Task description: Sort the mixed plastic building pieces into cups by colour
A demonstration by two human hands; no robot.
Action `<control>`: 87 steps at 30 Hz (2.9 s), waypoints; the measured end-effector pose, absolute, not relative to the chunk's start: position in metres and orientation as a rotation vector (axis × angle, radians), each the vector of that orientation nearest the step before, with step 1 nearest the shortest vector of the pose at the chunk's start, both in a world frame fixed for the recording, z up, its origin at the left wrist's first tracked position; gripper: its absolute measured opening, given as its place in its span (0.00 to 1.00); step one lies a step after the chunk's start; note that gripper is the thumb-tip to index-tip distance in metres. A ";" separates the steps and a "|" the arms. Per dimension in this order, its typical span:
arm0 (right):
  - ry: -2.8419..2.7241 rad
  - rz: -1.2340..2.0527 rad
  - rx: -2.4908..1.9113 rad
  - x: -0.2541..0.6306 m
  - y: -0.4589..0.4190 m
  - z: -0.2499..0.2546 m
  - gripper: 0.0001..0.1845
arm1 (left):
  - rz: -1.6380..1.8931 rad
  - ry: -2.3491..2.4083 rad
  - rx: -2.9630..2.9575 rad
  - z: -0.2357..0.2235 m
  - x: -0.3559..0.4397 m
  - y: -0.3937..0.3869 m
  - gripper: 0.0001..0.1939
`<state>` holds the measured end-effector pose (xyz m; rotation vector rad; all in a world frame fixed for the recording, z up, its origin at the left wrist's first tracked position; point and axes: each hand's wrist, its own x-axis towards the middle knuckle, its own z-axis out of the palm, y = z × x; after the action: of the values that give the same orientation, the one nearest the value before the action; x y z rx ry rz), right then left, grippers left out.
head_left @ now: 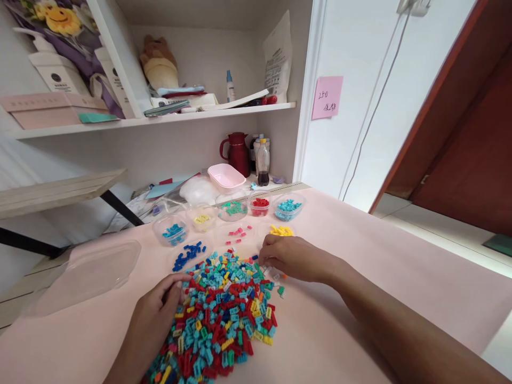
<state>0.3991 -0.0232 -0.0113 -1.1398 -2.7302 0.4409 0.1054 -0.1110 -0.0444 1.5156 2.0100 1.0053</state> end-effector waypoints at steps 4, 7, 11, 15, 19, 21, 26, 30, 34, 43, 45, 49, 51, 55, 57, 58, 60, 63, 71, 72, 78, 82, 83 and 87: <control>-2.710 0.409 -1.122 0.398 -0.023 -0.011 0.14 | 0.967 2.023 1.503 -0.046 0.105 -0.111 0.19; -2.706 0.368 -1.095 0.393 -0.023 -0.015 0.13 | 0.946 2.017 1.525 -0.045 0.106 -0.111 0.19; -2.692 0.318 -1.140 0.383 -0.022 -0.023 0.12 | 0.915 2.021 1.550 -0.044 0.106 -0.113 0.20; -2.674 0.283 -1.173 0.377 -0.020 -0.029 0.11 | 0.914 2.003 1.567 -0.045 0.107 -0.114 0.19; -2.685 0.265 -1.197 0.376 -0.020 -0.030 0.10 | 0.879 2.006 1.571 -0.044 0.109 -0.115 0.19; -2.687 0.264 -1.227 0.375 -0.021 -0.029 0.10 | 0.857 2.020 1.570 -0.043 0.110 -0.116 0.19; -2.687 0.284 -1.281 0.375 -0.021 -0.028 0.11 | 0.857 2.019 1.559 -0.042 0.112 -0.117 0.18; -2.678 0.294 -1.252 0.375 -0.021 -0.028 0.10 | 0.852 2.032 1.563 -0.042 0.112 -0.117 0.17; -2.626 0.386 -1.239 0.377 -0.021 -0.028 0.08 | 0.847 2.026 1.570 -0.041 0.112 -0.117 0.18; -2.502 0.625 -1.212 0.380 -0.020 -0.027 0.05 | 0.792 2.041 1.632 -0.041 0.114 -0.116 0.19; -2.429 0.710 -1.183 0.380 -0.020 -0.026 0.05 | 0.775 2.044 1.664 -0.041 0.114 -0.116 0.20; -2.243 0.866 -1.095 0.382 -0.020 -0.024 0.07 | 0.767 2.043 1.695 -0.043 0.113 -0.116 0.20; -2.162 0.919 -1.070 0.381 -0.019 -0.024 0.08 | 0.789 2.026 1.706 -0.045 0.112 -0.115 0.19; -2.126 0.961 -1.050 0.380 -0.017 -0.027 0.08 | 0.854 1.993 1.663 -0.047 0.111 -0.114 0.19; -2.140 1.011 -1.037 0.378 -0.016 -0.029 0.07 | 0.896 1.986 1.619 -0.048 0.111 -0.114 0.18; -2.141 1.048 -1.026 0.378 -0.015 -0.031 0.08 | 0.917 1.982 1.597 -0.048 0.111 -0.114 0.18; -2.115 1.129 -0.997 0.378 -0.015 -0.033 0.08 | 0.961 1.967 1.558 -0.049 0.110 -0.114 0.18; -2.006 1.244 -0.952 0.379 -0.014 -0.034 0.08 | 1.047 1.910 1.518 -0.051 0.106 -0.113 0.17; -1.784 0.945 -1.027 0.355 0.035 0.014 0.10 | 1.263 1.724 1.350 -0.057 0.101 -0.110 0.16; -1.733 0.805 -1.036 0.349 0.047 0.022 0.10 | 1.273 1.711 1.338 -0.057 0.101 -0.110 0.17; -1.687 0.681 -1.010 0.327 0.085 0.036 0.15 | 1.325 1.655 1.261 -0.053 0.101 -0.112 0.20; -1.661 0.733 -1.009 0.331 0.067 0.019 0.15 | 1.337 1.642 1.234 -0.056 0.100 -0.110 0.19; -1.660 0.758 -1.008 0.335 0.059 0.015 0.16 | 1.337 1.639 1.231 -0.056 0.100 -0.109 0.20; -1.764 0.972 -0.977 0.358 0.024 0.007 0.18 | 1.324 1.642 1.219 -0.053 0.100 -0.109 0.21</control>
<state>0.3580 0.0236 0.0067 -0.9774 -1.7638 0.9717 0.1001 -0.1089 -0.0534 1.2188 1.6422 1.3239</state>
